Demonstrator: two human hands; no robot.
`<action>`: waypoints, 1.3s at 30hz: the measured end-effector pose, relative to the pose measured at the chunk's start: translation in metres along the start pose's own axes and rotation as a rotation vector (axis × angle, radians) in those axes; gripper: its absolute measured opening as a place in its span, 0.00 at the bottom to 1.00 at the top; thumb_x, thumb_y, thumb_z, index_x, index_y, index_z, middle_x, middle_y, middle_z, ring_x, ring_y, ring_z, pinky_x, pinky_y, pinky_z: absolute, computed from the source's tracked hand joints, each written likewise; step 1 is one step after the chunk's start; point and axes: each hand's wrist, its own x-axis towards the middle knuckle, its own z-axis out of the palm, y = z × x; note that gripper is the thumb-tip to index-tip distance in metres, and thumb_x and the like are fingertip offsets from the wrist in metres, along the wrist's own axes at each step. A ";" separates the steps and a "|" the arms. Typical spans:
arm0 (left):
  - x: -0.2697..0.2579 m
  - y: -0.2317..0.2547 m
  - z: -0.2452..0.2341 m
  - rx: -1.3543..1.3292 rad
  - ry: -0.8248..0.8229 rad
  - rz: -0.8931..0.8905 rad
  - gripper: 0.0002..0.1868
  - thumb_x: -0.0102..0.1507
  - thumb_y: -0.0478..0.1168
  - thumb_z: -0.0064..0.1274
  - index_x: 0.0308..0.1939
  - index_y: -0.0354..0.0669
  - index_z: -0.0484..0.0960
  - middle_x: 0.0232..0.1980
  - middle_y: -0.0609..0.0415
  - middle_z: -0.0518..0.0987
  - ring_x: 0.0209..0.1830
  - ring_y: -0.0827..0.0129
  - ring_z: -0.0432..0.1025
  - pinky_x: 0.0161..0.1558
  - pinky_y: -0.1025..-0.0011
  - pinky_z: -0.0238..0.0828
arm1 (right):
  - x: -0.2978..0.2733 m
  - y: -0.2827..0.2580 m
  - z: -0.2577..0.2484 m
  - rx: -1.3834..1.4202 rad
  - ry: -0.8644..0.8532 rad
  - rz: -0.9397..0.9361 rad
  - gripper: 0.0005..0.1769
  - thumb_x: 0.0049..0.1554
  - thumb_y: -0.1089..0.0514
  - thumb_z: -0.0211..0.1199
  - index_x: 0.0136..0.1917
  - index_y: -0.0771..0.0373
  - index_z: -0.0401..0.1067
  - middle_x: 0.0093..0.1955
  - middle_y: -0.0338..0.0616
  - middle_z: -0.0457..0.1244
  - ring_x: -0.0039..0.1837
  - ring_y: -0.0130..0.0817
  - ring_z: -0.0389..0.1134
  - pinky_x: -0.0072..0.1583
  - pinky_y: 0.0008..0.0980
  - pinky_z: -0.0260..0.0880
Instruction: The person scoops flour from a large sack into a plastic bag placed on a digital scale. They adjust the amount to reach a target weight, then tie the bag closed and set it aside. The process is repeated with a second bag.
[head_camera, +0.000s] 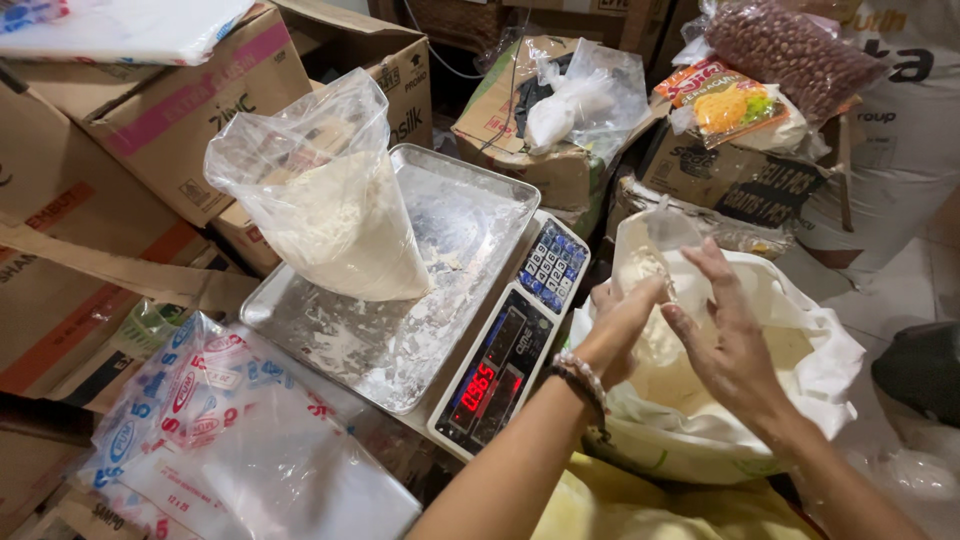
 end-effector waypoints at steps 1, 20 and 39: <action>-0.002 -0.002 0.000 -0.030 0.004 -0.021 0.55 0.54 0.50 0.59 0.74 0.43 0.38 0.70 0.39 0.56 0.74 0.51 0.55 0.70 0.48 0.58 | -0.004 0.001 0.003 0.044 0.011 0.004 0.39 0.60 0.44 0.56 0.80 0.52 0.48 0.88 0.52 0.36 0.85 0.53 0.40 0.76 0.53 0.51; -0.042 0.021 0.012 0.168 0.194 0.109 0.48 0.57 0.58 0.51 0.74 0.51 0.42 0.68 0.31 0.64 0.68 0.45 0.60 0.67 0.48 0.62 | 0.003 0.000 0.026 0.921 -0.051 0.746 0.52 0.53 0.33 0.58 0.82 0.53 0.46 0.75 0.63 0.54 0.74 0.50 0.59 0.71 0.45 0.60; -0.080 0.065 -0.058 0.194 0.312 0.376 0.45 0.57 0.66 0.55 0.67 0.37 0.69 0.60 0.38 0.74 0.56 0.55 0.70 0.58 0.59 0.69 | 0.089 -0.083 0.018 0.975 -0.074 0.510 0.46 0.50 0.35 0.62 0.74 0.60 0.58 0.66 0.54 0.62 0.62 0.43 0.69 0.63 0.47 0.71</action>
